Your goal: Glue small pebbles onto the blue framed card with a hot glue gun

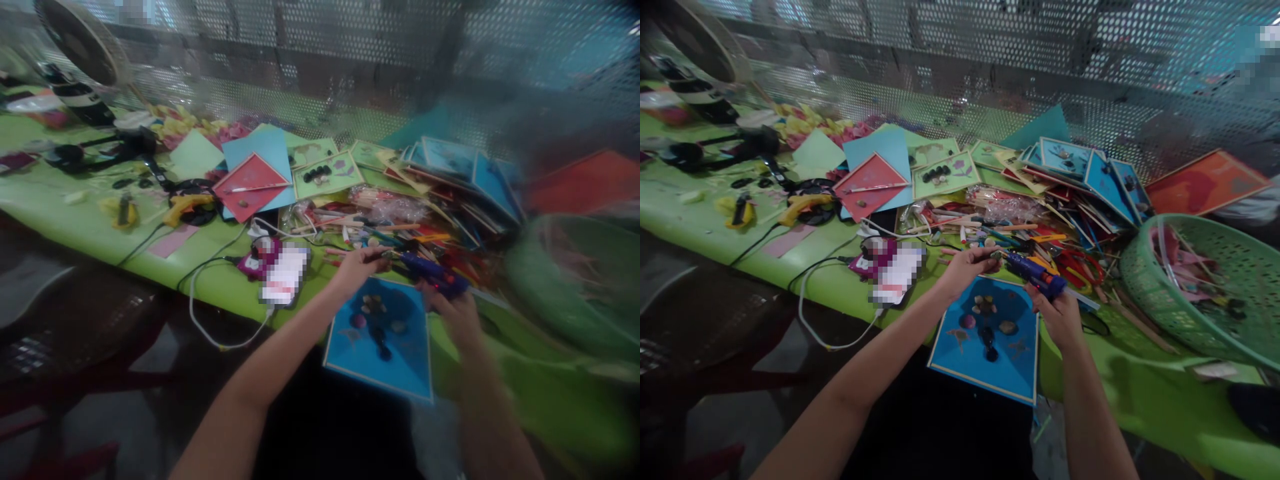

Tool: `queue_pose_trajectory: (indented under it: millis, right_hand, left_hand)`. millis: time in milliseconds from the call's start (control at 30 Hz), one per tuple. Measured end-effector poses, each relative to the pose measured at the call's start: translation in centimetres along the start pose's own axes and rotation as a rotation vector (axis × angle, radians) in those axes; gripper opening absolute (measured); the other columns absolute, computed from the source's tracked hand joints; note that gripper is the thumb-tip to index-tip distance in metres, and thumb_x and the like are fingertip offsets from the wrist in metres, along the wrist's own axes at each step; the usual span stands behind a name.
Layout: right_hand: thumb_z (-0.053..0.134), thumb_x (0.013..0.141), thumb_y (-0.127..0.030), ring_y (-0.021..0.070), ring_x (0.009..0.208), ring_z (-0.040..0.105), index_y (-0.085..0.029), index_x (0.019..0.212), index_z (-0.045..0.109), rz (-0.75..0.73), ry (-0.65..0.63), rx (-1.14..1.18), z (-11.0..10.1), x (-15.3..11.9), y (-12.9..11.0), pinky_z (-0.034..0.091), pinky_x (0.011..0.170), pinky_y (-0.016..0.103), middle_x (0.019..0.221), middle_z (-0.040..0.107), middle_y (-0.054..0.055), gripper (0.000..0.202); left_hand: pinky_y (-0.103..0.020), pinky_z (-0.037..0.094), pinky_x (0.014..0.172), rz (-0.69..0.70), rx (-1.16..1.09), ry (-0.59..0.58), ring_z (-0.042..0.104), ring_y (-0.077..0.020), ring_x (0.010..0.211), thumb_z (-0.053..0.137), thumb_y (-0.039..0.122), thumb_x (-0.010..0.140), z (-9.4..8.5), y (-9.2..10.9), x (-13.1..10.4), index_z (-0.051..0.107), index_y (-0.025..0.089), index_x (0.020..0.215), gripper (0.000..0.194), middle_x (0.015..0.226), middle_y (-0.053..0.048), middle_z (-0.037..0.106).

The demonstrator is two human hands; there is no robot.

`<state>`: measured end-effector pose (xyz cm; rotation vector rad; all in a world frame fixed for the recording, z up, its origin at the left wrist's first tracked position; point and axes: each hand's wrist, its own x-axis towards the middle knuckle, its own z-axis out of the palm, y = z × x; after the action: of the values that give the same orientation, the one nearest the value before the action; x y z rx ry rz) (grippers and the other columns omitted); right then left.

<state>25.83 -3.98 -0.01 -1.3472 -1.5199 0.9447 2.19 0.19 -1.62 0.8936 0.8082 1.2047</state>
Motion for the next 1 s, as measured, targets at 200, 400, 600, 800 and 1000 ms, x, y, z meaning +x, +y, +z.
queue_pose_trajectory:
  millis: [200, 400, 600, 800, 1000]
  right_hand:
    - [0.079, 0.082, -0.05, 0.0168, 0.053, 0.058, -0.021, 0.085, 0.075, 0.035, 0.011, 0.025, 0.0, 0.1, 0.0, 0.048, 0.052, 0.03, 0.059, 0.066, 0.001, 0.03]
    - [0.083, 0.076, -0.05, 0.0155, 0.053, 0.058, -0.02, 0.084, 0.075, 0.077, -0.002, 0.067, 0.2, -0.1, -0.2, 0.047, 0.051, 0.029, 0.068, 0.072, 0.003, 0.032]
    - [0.08, 0.079, -0.051, 0.0138, 0.051, 0.056, -0.02, 0.079, 0.075, 0.051, 0.007, 0.078, 0.3, -0.1, -1.7, 0.046, 0.052, 0.027, 0.057, 0.064, 0.0, 0.031]
    - [0.081, 0.078, -0.052, 0.0145, 0.052, 0.057, -0.02, 0.078, 0.075, 0.055, -0.015, 0.085, 0.3, -0.2, -1.4, 0.047, 0.051, 0.027, 0.059, 0.066, 0.001, 0.033]
    - [0.081, 0.079, -0.05, 0.0146, 0.051, 0.057, -0.02, 0.08, 0.075, 0.045, -0.017, 0.084, 0.3, -0.1, -1.7, 0.049, 0.051, 0.027, 0.057, 0.064, 0.0, 0.031]
  left_hand:
    - [-0.036, 0.055, 0.095, -0.109, -0.152, -0.001, 0.074, -0.0162, 0.083, 0.085, 0.03, 0.081, 0.5, 1.1, -0.6, 0.079, 0.016, 0.117, 0.039, 0.095, -0.009, 0.079]
    - [-0.031, 0.057, 0.09, -0.154, -0.284, 0.02, 0.073, -0.0135, 0.077, 0.079, 0.02, 0.086, 0.8, 1.8, -0.8, 0.079, 0.013, 0.111, 0.026, 0.09, -0.008, 0.079]
    - [-0.031, 0.058, 0.087, -0.194, -0.352, 0.043, 0.075, -0.0146, 0.077, 0.081, 0.016, 0.083, 0.9, 2.1, -0.9, 0.08, 0.013, 0.105, 0.022, 0.09, -0.008, 0.079]
    - [-0.032, 0.058, 0.089, -0.205, -0.377, 0.062, 0.075, -0.0143, 0.075, 0.078, 0.013, 0.085, 1.0, 2.2, -0.7, 0.078, 0.013, 0.105, 0.02, 0.088, -0.007, 0.079]
    - [-0.031, 0.059, 0.087, -0.197, -0.367, 0.05, 0.075, -0.0148, 0.078, 0.075, 0.011, 0.087, 1.0, 2.2, -0.8, 0.076, 0.013, 0.105, 0.017, 0.09, -0.007, 0.079]
